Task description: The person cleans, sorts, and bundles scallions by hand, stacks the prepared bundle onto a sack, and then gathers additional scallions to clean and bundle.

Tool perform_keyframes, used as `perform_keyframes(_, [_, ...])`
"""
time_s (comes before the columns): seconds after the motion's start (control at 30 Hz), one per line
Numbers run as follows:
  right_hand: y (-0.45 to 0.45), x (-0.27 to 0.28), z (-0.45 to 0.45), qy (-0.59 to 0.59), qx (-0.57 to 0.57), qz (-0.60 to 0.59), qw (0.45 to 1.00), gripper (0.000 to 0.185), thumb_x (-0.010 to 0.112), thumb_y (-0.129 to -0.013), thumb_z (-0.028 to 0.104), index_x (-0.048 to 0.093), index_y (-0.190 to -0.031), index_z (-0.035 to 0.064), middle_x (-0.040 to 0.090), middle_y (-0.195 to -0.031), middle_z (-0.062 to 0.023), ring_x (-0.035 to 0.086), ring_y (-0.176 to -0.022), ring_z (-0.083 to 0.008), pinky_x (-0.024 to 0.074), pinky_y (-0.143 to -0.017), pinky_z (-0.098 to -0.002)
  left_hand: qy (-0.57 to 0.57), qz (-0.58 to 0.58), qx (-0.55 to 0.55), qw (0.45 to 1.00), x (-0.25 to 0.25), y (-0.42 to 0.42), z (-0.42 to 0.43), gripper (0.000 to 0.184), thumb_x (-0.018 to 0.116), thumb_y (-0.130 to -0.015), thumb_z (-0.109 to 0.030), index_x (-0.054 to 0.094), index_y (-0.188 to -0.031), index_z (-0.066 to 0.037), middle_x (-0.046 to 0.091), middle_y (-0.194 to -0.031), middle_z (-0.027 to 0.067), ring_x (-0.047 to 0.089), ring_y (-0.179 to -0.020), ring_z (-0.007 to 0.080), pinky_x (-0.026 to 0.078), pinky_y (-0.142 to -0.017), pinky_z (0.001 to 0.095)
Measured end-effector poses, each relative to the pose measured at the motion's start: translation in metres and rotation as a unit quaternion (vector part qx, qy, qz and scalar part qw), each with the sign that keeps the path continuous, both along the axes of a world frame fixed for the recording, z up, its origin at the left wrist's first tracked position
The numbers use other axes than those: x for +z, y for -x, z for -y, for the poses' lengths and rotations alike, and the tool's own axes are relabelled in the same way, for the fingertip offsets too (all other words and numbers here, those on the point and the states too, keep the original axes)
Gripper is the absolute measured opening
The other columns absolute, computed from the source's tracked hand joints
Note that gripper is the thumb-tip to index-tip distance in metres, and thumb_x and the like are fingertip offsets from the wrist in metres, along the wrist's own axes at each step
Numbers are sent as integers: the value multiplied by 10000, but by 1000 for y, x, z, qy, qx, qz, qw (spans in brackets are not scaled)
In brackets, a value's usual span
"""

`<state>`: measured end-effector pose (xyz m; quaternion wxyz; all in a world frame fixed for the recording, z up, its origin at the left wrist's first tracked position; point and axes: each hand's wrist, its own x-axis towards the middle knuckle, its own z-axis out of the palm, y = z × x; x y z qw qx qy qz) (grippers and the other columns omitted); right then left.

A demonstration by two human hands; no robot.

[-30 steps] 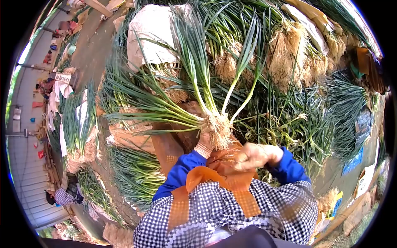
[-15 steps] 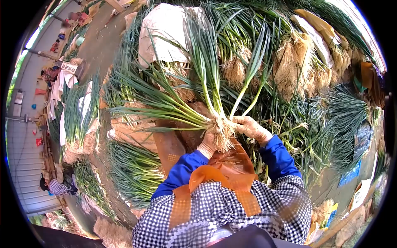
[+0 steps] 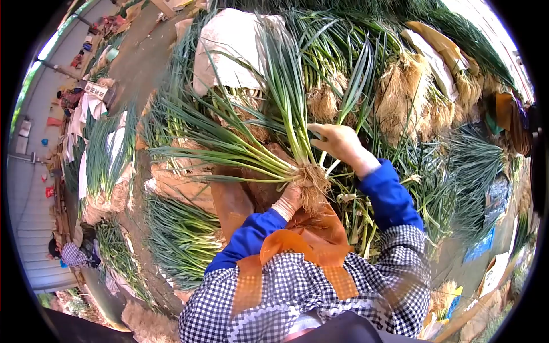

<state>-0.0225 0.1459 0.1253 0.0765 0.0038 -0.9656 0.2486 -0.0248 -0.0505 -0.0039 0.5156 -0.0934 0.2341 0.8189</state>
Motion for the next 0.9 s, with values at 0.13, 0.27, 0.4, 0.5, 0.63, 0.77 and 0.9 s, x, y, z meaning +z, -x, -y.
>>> perform_keyframes(0.13, [63,-28,-2,-75,90,96,988,557,673,-727,397,520,-1174,102,636,-953,-131,618,-870,-307,497,-741,-383,2,-31,-5,1000,2,0,1,420,533,-734,73,529,-1144,-19,600,-1079,123,594,-985,269,503,-877,420])
perform_keyframes(0.27, [74,-39,-9,-157,126,169,965,218,604,-770,234,613,-936,93,637,-848,-107,624,-822,-309,500,-710,-398,37,-50,0,998,-23,-1,10,438,537,-706,72,542,-1135,-16,607,-1037,97,594,-968,250,500,-880,380])
perform_keyframes(0.4, [35,-21,-57,109,-19,26,994,142,546,-872,192,598,-868,60,615,-763,-93,611,-722,-219,517,-654,-340,38,-23,-13,999,-6,3,14,278,525,-704,61,588,-969,3,621,-914,53,593,-855,184,494,-816,300])
perform_keyframes(0.5, [-33,31,-107,289,-253,66,921,198,530,-892,236,588,-945,55,578,-850,-30,529,-760,-126,471,-704,-255,60,-22,2,998,-6,4,21,286,532,-693,53,594,-967,3,623,-911,55,593,-849,184,492,-813,302])
perform_keyframes(0.63, [-166,-65,-193,108,-368,-30,923,173,519,-874,207,544,-738,104,541,-705,-17,461,-597,-120,359,-565,-274,28,-34,-9,999,0,8,25,307,536,-673,41,597,-969,-7,615,-925,61,592,-873,192,490,-829,302])
perform_keyframes(0.77, [-197,-119,-126,-4,-430,92,898,292,557,-874,297,603,-1104,124,669,-900,-73,631,-764,-135,502,-698,-246,-31,-32,-1,999,0,13,19,334,542,-639,51,582,-965,-10,608,-918,94,593,-879,232,492,-850,336])
perform_keyframes(0.9, [-133,-69,13,575,-231,246,745,469,498,-905,393,501,-1219,45,609,-1053,-104,574,-908,-156,436,-811,-273,-1,-2,-19,1000,-1,15,24,340,511,-647,59,571,-977,10,610,-930,102,593,-908,246,483,-876,350])
